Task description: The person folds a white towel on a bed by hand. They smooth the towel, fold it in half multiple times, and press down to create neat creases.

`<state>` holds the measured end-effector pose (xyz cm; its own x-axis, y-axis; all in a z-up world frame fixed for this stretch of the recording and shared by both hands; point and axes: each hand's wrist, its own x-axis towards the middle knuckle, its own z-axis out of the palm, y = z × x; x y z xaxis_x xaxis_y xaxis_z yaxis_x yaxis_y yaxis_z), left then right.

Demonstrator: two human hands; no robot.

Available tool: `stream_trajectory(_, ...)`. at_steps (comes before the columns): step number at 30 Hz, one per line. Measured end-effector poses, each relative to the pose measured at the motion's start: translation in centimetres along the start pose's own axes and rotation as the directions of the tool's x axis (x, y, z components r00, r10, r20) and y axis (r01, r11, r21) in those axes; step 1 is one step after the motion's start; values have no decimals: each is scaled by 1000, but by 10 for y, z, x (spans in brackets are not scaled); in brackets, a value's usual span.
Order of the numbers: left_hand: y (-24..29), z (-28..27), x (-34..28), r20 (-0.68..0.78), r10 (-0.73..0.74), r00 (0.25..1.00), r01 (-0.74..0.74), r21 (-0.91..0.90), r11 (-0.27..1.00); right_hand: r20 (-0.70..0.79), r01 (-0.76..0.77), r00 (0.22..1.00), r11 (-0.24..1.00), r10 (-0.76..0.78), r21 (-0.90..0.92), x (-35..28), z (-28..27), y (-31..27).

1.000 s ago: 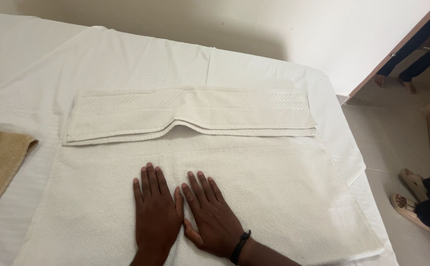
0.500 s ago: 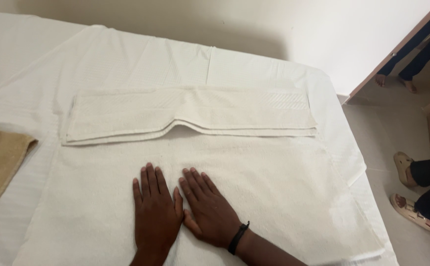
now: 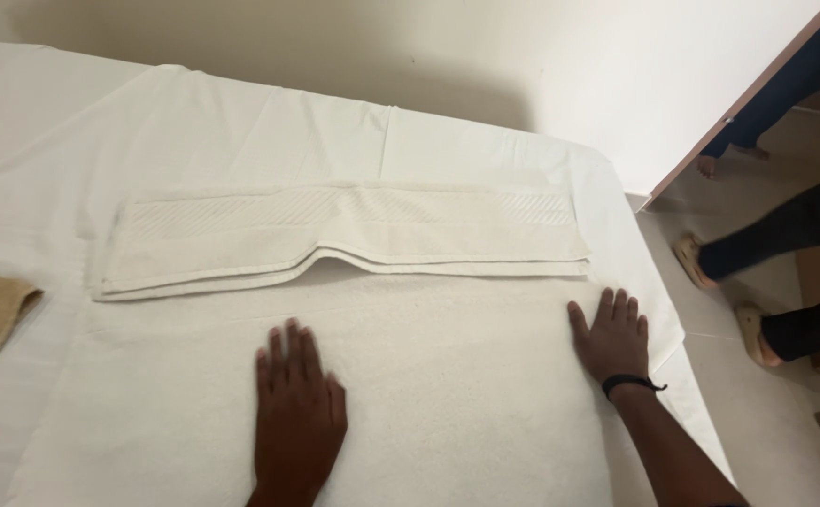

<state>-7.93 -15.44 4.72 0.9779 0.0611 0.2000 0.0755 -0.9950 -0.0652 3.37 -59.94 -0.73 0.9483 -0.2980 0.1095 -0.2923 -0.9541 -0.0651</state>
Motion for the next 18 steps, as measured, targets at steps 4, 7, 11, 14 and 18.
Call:
stream_trajectory(4, 31, 41, 38, -283, 192, 940, -279, -306, 910, -22, -43, 999, 998, 42, -41, 1, 10, 6)
stream_trajectory(7, 54, 40, 73, -243, 278, 929, -355, -377, 855, -86, -28, 996, 994, 19, -104, -2, 16, -13)
stream_trajectory(11, 42, 50, 105, -217, 245, 945, -298, -265, 917, -6, 287, 957, 954, -288, -91, -51, -23, -126)
stream_trajectory(14, -1, 74, 120, -344, 145, 927, -235, -236, 943, -62, 585, 810, 798, -583, 140, -96, -23, -218)
stream_trajectory(18, -72, 78, 126, -368, 28, 929, -95, -166, 982, -237, 809, 584, 530, -777, 254, -106, -12, -289)
